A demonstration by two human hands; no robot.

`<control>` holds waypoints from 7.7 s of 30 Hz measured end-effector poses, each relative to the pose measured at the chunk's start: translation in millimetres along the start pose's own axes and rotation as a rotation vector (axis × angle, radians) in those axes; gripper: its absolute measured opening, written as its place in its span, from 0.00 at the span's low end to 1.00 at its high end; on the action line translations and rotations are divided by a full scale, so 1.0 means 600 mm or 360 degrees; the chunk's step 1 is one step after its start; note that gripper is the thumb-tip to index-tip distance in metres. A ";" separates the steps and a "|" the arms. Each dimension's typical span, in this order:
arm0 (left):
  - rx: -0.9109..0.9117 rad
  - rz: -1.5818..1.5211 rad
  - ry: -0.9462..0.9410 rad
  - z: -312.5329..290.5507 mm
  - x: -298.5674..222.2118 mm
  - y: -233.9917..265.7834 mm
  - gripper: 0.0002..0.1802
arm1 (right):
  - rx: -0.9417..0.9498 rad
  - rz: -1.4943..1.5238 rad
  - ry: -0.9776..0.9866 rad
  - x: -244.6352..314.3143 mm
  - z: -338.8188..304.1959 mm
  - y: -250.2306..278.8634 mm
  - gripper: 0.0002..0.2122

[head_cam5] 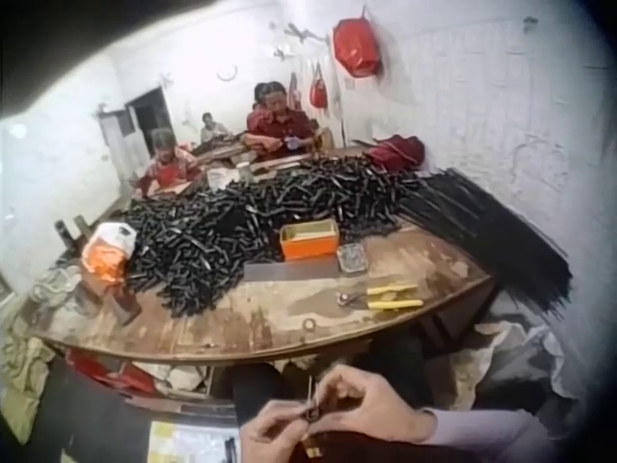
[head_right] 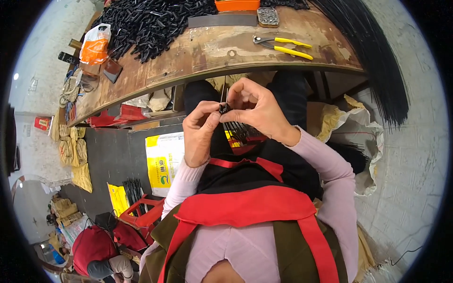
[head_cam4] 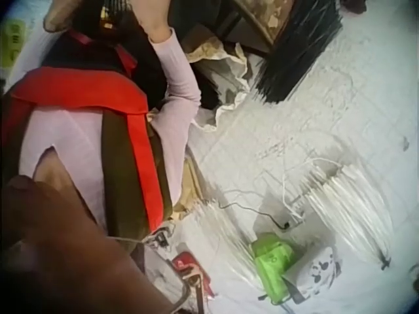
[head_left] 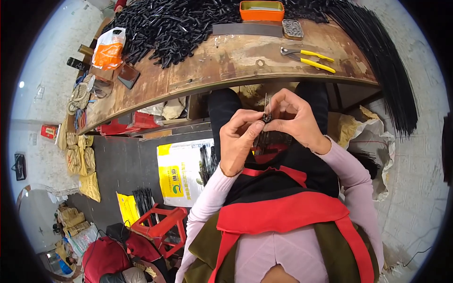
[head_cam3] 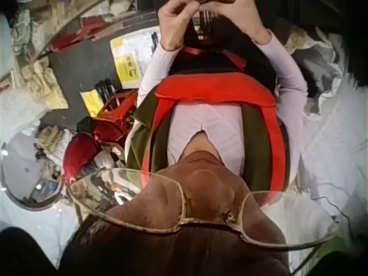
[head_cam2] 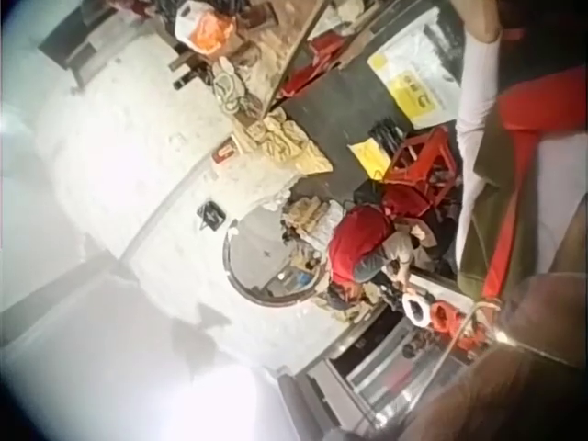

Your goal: Manually assembling long black strips into housings and trimming them with pliers at a workbench.

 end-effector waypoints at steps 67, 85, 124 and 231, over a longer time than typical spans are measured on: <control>0.0427 -0.0084 0.0395 0.147 0.035 -0.001 0.11 | -0.0559 -0.1944 0.0768 0.061 0.404 0.433 0.14; 0.0801 -0.0064 0.0386 0.134 -0.039 -0.091 0.21 | 0.0432 -0.0584 -0.0214 0.163 0.054 0.137 0.12; 0.0599 -0.0146 0.0274 0.057 -0.064 -0.114 0.10 | 0.0234 -0.1130 0.0449 0.206 -0.056 0.082 0.07; 0.0198 0.0455 -0.0165 0.073 -0.073 0.001 0.11 | -0.0057 -0.1615 0.0257 0.111 -0.012 0.029 0.23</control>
Point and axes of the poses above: each hand's wrist, its own z-axis towards the middle knuckle, its own y-axis out of the back of the hand, x = y × z, the point moved 4 cm from there along z, towards the middle knuckle, and after that the axes turned 9 degrees about -y, right-handed, at the moved point
